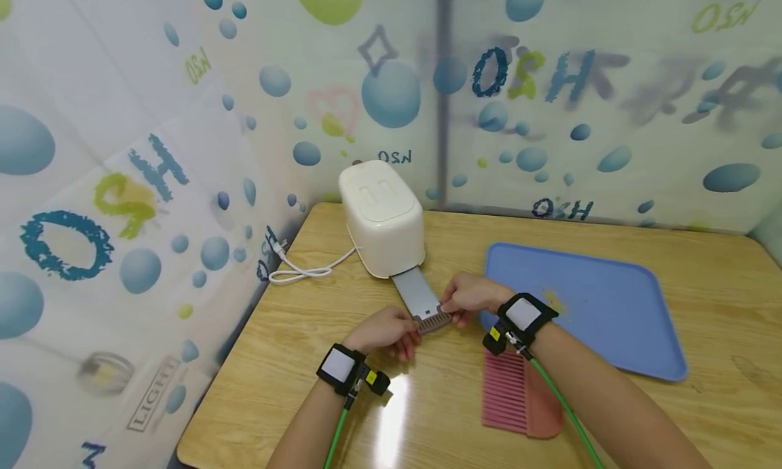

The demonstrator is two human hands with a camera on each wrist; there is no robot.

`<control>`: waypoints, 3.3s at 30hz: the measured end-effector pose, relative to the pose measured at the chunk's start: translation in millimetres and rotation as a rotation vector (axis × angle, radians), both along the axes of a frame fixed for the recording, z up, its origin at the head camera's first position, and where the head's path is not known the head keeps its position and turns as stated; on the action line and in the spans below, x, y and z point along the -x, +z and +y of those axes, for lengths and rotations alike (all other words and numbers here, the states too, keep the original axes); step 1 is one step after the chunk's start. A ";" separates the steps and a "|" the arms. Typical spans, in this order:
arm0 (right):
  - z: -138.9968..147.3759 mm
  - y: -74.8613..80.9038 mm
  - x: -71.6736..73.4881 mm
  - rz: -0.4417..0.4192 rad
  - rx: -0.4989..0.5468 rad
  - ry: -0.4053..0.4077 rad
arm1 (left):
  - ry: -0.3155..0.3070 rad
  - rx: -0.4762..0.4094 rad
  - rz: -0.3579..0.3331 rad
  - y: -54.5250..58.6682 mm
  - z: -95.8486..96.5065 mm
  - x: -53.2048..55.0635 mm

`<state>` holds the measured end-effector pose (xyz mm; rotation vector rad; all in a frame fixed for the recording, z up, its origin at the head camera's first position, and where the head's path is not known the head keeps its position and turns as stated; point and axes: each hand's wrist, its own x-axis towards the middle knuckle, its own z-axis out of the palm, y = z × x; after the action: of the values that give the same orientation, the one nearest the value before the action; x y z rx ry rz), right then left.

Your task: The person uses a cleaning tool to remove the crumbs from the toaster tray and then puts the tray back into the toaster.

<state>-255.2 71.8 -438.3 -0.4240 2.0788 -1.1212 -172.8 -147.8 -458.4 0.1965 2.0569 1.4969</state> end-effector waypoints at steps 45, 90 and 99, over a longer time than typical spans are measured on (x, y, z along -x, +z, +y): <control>-49.4 -18.3 30.2 0.223 0.058 -0.378 | 0.425 0.130 0.147 -9.1 -11.9 47.1; -51.9 -17.1 52.4 0.543 -0.166 -0.050 | 0.571 0.222 0.526 -12.0 -22.1 64.8; -58.8 -9.8 49.1 0.568 -0.221 -0.104 | 0.625 0.220 0.512 -7.3 -16.3 63.3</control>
<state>-304.4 13.0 -448.1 -0.5791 2.7134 -0.8784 -236.1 -164.1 -465.6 -0.1936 2.8634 1.6664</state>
